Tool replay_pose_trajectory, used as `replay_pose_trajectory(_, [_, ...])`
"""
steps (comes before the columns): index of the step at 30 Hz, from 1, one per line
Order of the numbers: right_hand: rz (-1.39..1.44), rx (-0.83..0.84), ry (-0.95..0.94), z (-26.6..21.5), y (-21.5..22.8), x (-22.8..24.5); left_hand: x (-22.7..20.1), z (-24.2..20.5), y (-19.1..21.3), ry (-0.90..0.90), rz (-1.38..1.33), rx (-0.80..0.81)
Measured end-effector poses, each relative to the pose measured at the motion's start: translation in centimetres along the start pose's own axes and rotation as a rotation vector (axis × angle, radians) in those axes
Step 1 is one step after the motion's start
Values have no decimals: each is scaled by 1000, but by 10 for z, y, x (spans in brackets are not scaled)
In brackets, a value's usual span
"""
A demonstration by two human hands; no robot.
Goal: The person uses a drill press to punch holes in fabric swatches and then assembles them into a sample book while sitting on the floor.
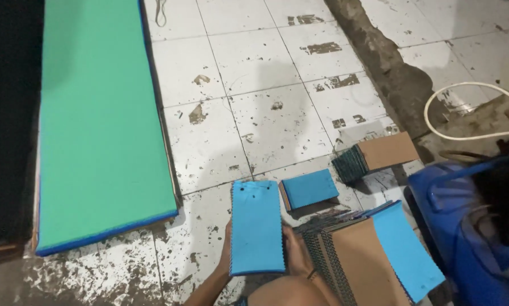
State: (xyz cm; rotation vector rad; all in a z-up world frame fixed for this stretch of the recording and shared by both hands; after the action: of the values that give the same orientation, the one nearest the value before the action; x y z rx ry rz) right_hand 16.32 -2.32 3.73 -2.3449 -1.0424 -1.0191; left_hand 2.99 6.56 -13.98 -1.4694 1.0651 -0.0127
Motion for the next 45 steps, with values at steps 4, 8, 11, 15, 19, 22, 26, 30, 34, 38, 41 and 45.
replay_pose_trajectory(4, [243,64,-153,121,36,-170,-34,-44,-7,411,290,-382])
replay_pose_trajectory(8, [-65,277,-387,41,-15,-129,-25,-73,-6,563,307,-458])
replay_pose_trajectory(11, [-87,304,-387,49,-19,-143,-20,-81,1,632,673,-455])
replay_pose_trajectory(15, [-121,339,-350,59,-24,-152,-16,-80,-4,601,589,-480])
replay_pose_trajectory(19, [-133,346,-305,62,-11,-164,-20,-67,-7,554,655,-510])
replay_pose_trajectory(22, [-136,349,-267,62,13,-171,-28,-69,-22,566,589,-551])
replay_pose_trajectory(26, [-284,364,-133,51,49,-157,-28,-106,-11,610,413,-901])
replay_pose_trajectory(30, [-176,300,-114,13,64,-130,9,-115,-45,635,-276,-879])
replay_pose_trajectory(34, [77,225,-216,-13,79,-149,53,-108,-41,884,-469,-611])
replay_pose_trajectory(38, [-99,111,-145,-77,87,-78,57,-98,37,802,-9,-713])
replay_pose_trajectory(41, [120,-49,-300,-151,94,-37,52,-80,50,726,83,-631])
replay_pose_trajectory(45, [-235,72,-32,-185,121,-23,-4,-58,88,642,586,-736])
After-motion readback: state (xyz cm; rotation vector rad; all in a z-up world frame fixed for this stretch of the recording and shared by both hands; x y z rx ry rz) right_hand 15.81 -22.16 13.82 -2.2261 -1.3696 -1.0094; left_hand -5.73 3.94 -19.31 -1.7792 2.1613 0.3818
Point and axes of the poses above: each hand's wrist, its own z-axis towards the middle knuckle, its own y-axis out of the back of the hand, x = y × z, the point moved 10 cm from there along z, towards the middle knuckle, and after that the axes turned 8 degrees about -z, right-handed, at the moved point
